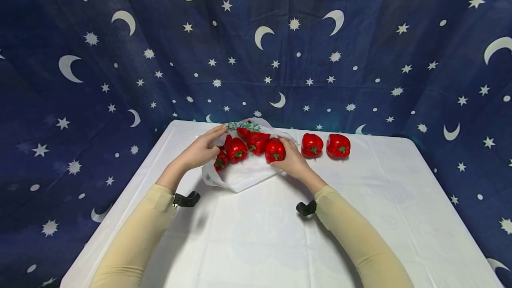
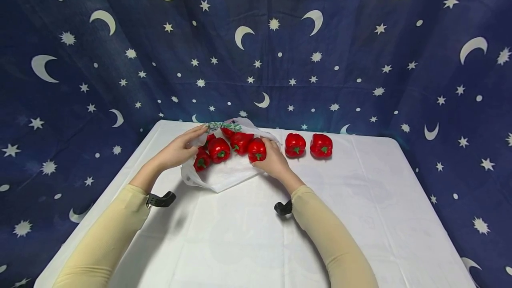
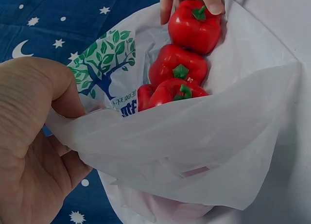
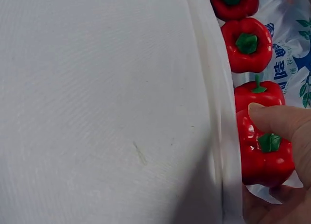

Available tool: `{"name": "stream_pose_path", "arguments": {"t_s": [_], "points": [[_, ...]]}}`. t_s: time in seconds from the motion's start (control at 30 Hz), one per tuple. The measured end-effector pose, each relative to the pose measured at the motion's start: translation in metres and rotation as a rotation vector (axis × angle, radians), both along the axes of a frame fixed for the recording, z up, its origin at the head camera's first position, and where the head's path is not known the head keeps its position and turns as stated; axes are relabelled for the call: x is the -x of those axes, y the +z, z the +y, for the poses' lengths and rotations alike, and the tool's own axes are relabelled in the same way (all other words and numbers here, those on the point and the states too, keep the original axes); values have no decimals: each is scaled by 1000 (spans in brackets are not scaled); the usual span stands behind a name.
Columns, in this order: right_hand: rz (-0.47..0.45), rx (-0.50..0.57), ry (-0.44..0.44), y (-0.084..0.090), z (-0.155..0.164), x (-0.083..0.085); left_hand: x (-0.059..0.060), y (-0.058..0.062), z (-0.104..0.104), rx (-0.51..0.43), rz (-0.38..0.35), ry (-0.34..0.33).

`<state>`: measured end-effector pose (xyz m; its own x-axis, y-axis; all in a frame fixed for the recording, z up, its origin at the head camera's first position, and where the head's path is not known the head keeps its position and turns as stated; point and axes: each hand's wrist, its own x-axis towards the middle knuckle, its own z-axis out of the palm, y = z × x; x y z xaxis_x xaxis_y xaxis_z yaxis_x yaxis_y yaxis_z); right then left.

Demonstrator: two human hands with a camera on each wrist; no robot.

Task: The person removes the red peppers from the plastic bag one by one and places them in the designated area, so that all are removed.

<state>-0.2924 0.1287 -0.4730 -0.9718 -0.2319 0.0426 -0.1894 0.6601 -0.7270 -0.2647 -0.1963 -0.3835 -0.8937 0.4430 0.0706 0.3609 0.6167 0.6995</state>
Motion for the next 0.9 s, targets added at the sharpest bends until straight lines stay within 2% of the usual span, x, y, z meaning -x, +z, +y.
{"name": "stream_pose_path", "arguments": {"t_s": [0.23,0.43,0.9], "points": [[30,-45,-50,-8,-5,4,-1,0,1,16,-1,13],[94,-70,-105,-14,-12,5,-1,-1,1,14,4,4],[165,-129,-157,-20,-21,3,0,-1,0,12,3,-1]]}}
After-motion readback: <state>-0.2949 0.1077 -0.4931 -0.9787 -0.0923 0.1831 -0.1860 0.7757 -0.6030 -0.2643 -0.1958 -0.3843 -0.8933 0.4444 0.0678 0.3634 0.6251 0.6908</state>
